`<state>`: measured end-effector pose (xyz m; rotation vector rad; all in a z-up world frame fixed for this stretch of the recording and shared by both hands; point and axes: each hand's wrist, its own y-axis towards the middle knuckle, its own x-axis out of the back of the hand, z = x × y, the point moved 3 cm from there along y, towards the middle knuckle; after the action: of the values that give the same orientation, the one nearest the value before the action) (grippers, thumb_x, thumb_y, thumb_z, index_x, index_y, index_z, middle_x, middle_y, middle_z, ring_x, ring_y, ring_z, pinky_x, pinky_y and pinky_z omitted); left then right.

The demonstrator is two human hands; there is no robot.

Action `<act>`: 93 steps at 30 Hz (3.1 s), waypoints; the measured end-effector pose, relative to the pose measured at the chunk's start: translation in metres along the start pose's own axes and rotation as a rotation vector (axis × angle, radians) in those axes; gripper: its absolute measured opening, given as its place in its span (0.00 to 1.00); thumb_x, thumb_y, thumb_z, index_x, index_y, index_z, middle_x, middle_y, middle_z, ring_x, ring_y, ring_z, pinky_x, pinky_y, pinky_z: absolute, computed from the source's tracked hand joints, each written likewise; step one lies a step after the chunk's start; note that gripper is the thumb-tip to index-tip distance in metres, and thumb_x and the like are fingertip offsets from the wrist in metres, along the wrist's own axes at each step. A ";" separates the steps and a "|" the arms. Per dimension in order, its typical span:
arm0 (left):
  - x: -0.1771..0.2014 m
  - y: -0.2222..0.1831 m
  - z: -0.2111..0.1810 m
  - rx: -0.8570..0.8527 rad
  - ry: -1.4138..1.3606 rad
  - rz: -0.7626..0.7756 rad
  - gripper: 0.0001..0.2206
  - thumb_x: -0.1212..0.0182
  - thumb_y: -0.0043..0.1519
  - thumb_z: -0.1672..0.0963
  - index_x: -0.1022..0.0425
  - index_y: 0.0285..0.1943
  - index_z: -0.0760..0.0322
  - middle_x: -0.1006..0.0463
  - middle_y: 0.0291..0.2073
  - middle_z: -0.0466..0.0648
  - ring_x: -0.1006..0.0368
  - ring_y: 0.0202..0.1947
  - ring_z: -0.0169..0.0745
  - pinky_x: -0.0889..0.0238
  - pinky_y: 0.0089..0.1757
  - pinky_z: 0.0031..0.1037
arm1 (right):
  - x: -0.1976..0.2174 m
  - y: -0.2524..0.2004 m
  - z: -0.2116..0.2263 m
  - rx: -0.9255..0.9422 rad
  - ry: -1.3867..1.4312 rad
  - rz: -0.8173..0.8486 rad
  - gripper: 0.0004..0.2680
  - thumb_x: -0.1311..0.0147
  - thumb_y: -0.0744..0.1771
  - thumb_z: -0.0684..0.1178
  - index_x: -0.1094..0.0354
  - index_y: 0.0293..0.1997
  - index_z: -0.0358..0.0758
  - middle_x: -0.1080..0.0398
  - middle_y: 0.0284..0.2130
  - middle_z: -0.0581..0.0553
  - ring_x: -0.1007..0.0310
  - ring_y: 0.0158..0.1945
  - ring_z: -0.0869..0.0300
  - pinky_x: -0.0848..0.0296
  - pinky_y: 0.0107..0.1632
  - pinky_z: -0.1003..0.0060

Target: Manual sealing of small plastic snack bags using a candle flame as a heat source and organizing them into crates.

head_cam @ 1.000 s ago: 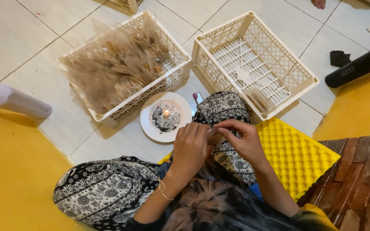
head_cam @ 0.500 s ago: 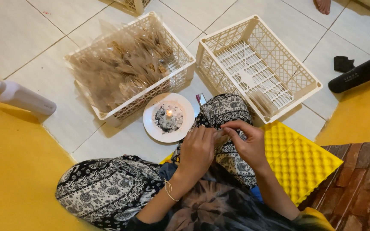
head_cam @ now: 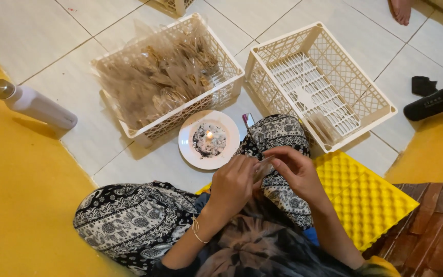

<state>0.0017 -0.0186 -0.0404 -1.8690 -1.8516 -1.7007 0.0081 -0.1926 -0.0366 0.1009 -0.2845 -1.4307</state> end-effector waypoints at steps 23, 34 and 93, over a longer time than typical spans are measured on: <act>0.048 -0.023 0.031 0.221 -0.375 -0.019 0.04 0.40 0.66 0.59 0.20 0.39 0.64 0.27 0.21 0.46 0.27 0.26 0.43 0.32 0.30 0.25 | -0.029 0.010 0.013 0.189 -0.116 -0.060 0.06 0.44 0.66 0.34 0.20 0.39 0.32 0.22 0.25 0.41 0.23 0.35 0.55 0.25 0.44 0.59; 0.078 -0.031 0.033 0.436 -0.346 -0.205 0.06 0.40 0.67 0.57 0.20 0.38 0.62 0.28 0.20 0.45 0.31 0.24 0.36 0.34 0.30 0.24 | -0.062 0.021 0.017 0.100 0.046 -0.030 0.05 0.46 0.68 0.38 0.21 0.41 0.32 0.27 0.12 0.43 0.27 0.23 0.68 0.24 0.40 0.69; -0.003 -0.047 -0.006 0.553 0.087 -0.248 0.09 0.54 0.72 0.56 0.30 0.47 0.66 0.28 0.36 0.51 0.33 0.36 0.46 0.42 0.37 0.33 | -0.068 0.031 0.008 0.285 -0.182 0.256 0.03 0.43 0.66 0.41 0.23 0.39 0.35 0.23 0.32 0.43 0.22 0.36 0.59 0.22 0.41 0.69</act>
<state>-0.0352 -0.0103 -0.0698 -1.3755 -2.2831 -1.1157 0.0281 -0.1200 -0.0302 0.1607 -0.6289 -1.1399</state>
